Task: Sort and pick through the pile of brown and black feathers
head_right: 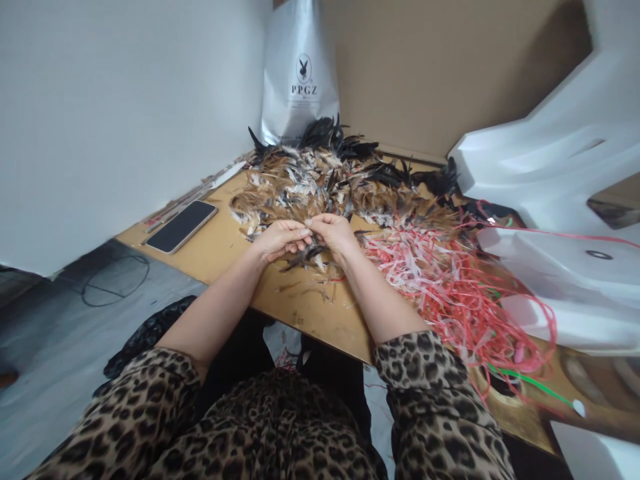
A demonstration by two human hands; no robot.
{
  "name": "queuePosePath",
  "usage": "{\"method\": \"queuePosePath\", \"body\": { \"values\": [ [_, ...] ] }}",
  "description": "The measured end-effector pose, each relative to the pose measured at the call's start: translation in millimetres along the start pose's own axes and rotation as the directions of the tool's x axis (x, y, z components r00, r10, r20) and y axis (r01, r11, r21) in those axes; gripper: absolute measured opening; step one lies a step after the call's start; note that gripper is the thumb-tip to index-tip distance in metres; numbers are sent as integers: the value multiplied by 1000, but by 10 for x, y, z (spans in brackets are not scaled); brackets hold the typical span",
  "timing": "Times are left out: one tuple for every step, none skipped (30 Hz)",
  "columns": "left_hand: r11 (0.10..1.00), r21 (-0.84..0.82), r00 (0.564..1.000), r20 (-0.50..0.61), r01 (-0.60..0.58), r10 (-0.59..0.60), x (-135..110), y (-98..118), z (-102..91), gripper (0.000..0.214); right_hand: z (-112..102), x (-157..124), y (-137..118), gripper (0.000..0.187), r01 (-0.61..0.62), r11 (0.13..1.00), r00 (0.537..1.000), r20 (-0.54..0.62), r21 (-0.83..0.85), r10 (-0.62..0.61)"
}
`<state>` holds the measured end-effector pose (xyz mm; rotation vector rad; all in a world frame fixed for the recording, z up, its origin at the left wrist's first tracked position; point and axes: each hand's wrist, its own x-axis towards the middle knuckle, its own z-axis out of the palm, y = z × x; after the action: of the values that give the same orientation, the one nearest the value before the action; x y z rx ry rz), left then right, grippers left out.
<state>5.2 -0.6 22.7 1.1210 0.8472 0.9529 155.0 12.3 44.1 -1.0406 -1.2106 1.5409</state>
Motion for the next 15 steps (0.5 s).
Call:
{"method": "queuePosePath", "body": {
  "values": [
    [1000, -5, 1000, -12, -2, 2, 3, 0, -6, 23, -10, 13, -5, 30, 7, 1000, 1000, -18, 18, -6],
    [1000, -18, 1000, -27, -5, 5, 8, -1, -13, 23, -32, 25, -18, 30, 17, 999, 999, -43, 39, -15],
    [999, -38, 999, -45, -12, 10, 14, -2, -23, 23, -66, 33, -39, 30, 33, 998, 997, -73, 52, -29],
    [998, -64, 998, -67, -21, 16, 22, -4, -34, 22, -112, 37, -68, 30, 54, 997, 993, -104, 46, -49],
    [995, -94, 996, -92, -32, 23, 32, -6, -45, 22, -167, 35, -103, 29, 79, 997, 988, -134, 11, -76],
    [991, -125, 993, -116, -44, 30, 42, -8, -56, 21, -228, 28, -140, 27, 106, 992, 981, -156, -61, -114],
    [986, -158, 990, -140, -57, 35, 53, -9, -66, 20, -293, 17, -178, 26, 129, 976, 979, -137, -175, -154],
    [980, -189, 986, -162, -66, 36, 63, -9, -74, 19, -355, 3, -212, 24, 139, 940, 981, -88, -312, -174],
    [974, -217, 984, -178, -70, 31, 72, -7, -81, 18, -410, -12, -239, 22, 146, 886, 985, -15, -439, -169],
    [968, -242, 982, -190, -68, 21, 79, -5, -86, 17, -453, -26, -258, 20, 155, 825, 987, 55, -544, -149],
    [962, -266, 980, -198, -65, 12, 84, -3, -90, 15, -482, -36, -266, 18, 181, 759, 984, 115, -625, -139],
    [955, -290, 979, -203, -64, 4, 87, 0, -93, 14, -495, -43, -264, 17, 212, 695, 977, 162, -687, -138],
    [948, -313, 979, -205, -65, -1, 89, 4, -96, 13, -490, -47, -255, 15, 249, 634, 969, 193, -732, -157],
    [940, -336, 979, -205, -67, -3, 89, 7, -99, 12, -471, -49, -240, 14, 288, 571, 957, 212, -769, -197],
    [932, -356, 979, -206, -72, -3, 89, 11, -101, 12, -438, -49, -222, 13, 326, 504, 942, 228, -800, -248]
  ]
}}
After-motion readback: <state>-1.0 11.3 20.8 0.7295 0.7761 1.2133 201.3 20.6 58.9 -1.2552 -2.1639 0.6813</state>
